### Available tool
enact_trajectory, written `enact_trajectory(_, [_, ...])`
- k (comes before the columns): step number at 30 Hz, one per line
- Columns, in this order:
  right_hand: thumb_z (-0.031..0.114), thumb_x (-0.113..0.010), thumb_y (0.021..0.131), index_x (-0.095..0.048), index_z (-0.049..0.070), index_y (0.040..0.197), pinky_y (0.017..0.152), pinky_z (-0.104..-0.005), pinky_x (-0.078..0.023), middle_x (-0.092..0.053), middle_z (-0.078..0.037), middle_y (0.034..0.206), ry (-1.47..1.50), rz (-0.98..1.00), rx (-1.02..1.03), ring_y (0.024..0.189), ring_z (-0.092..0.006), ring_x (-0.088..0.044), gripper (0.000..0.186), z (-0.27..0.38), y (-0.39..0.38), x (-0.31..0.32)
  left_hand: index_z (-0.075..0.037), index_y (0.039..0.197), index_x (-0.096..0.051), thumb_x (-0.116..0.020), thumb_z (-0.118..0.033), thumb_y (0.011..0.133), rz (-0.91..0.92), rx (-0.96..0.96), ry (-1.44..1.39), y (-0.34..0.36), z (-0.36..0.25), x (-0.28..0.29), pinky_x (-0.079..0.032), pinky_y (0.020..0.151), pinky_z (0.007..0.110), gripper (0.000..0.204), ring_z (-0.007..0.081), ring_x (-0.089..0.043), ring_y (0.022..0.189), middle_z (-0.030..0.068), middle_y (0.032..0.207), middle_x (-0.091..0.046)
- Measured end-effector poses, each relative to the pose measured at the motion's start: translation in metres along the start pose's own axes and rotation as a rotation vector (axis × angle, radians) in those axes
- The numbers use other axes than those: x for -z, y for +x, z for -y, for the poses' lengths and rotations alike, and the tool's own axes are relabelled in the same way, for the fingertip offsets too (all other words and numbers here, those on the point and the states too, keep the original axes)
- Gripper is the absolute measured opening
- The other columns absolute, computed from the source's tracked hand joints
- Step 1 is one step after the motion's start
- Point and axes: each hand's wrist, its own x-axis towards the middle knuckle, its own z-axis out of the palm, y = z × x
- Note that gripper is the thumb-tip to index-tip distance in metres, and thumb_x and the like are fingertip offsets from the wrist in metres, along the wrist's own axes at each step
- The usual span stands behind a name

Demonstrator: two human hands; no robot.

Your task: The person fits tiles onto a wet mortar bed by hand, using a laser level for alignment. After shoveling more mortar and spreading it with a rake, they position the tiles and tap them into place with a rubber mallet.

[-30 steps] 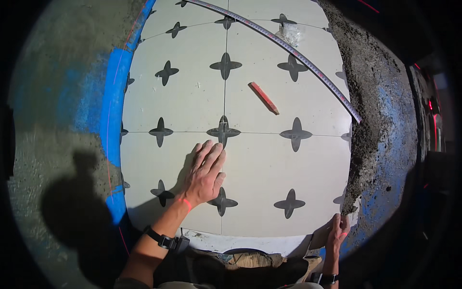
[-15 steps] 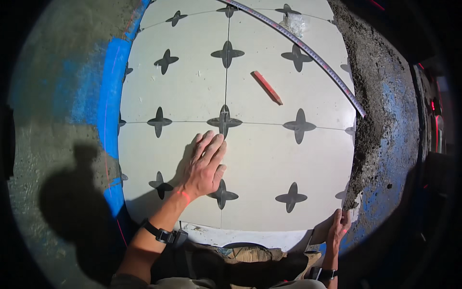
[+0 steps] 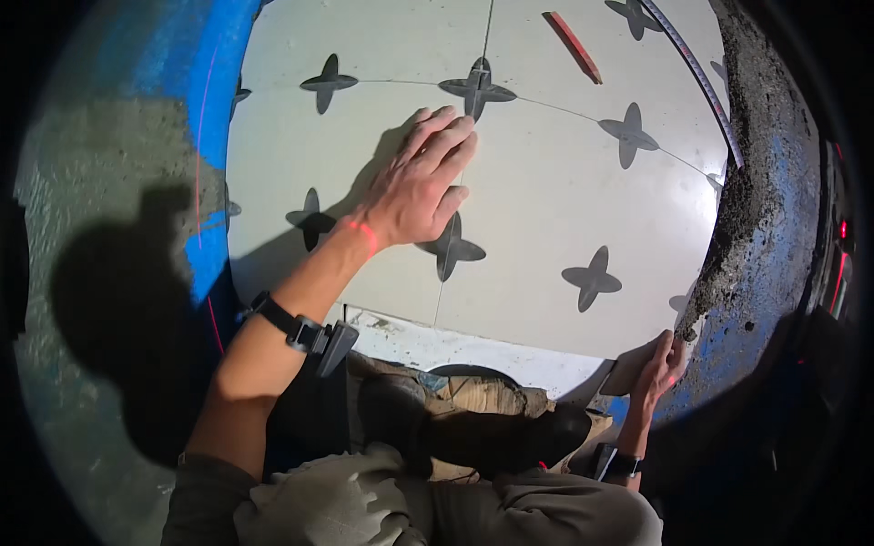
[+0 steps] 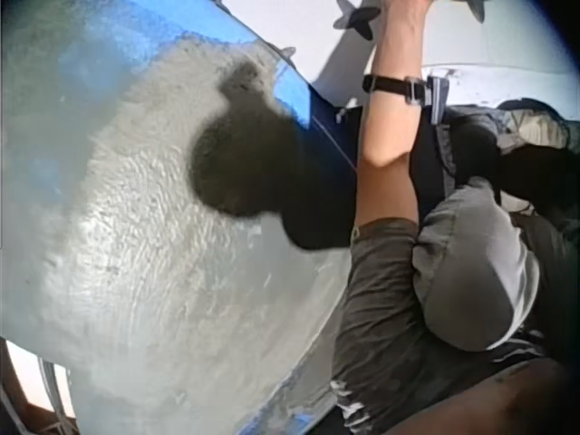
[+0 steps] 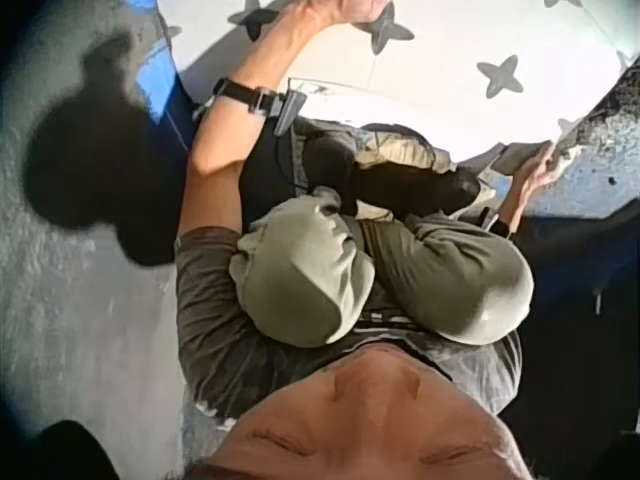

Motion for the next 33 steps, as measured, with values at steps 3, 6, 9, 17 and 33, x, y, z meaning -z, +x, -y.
enact_trajectory(3, [0.040,-0.065,0.106,-0.064,0.003,0.087,0.065,-0.0306,-0.033,-0.047,0.004,0.074,-0.073,-0.005,0.015,0.072,-0.0084,-0.039,0.042,-0.019,-0.004,0.011,0.006,0.141,-0.054,-0.071,-0.016,0.088,0.000,0.005,0.014,-0.011,-0.008,-0.002,-0.032,0.125,0.052,0.059,0.0394,-0.038,0.147,0.0191,0.152,-0.049])
enact_trajectory(6, [0.042,-0.066,0.105,-0.065,0.003,0.087,0.064,-0.0309,-0.033,-0.046,0.004,0.073,-0.064,-0.020,0.036,0.072,-0.0085,-0.039,0.043,-0.019,-0.014,0.014,0.005,0.143,-0.053,-0.071,-0.019,0.090,0.004,0.032,0.004,-0.033,-0.023,0.001,-0.032,0.126,0.049,0.061,0.0366,-0.037,0.149,0.0182,0.156,-0.046])
enact_trajectory(9, [0.043,-0.067,0.104,-0.059,0.004,0.080,0.060,-0.0312,-0.030,-0.043,0.004,0.069,-0.072,-0.040,0.046,0.068,-0.0081,-0.036,0.046,-0.012,-0.023,0.020,0.003,0.145,-0.053,-0.074,-0.025,0.089,0.059,0.012,0.041,-0.057,-0.044,0.008,-0.027,0.128,0.050,0.066,0.0361,-0.034,0.151,0.0162,0.158,-0.045])
enact_trajectory(17, [0.039,-0.073,0.100,-0.056,0.005,0.079,0.058,-0.0310,-0.028,-0.039,0.005,0.069,-0.006,-0.004,0.051,0.066,-0.0086,-0.033,0.044,-0.009,-0.027,0.027,-0.007,0.156,-0.043,-0.080,-0.048,0.083,0.237,0.125,0.088,-0.106,-0.087,0.030,-0.012,0.130,0.061,0.091,0.0398,-0.015,0.159,0.0145,0.170,-0.028])
enact_trajectory(33, [0.038,-0.078,0.096,-0.061,0.002,0.084,0.058,-0.0306,-0.037,-0.052,0.000,0.068,0.040,0.041,0.014,0.064,-0.0097,-0.045,0.041,0.000,-0.024,0.046,-0.011,0.164,-0.034,-0.086,-0.051,0.078,0.360,0.149,0.112,-0.103,-0.111,0.040,-0.008,0.130,0.061,0.108,0.0421,-0.008,0.161,0.0158,0.174,-0.019])
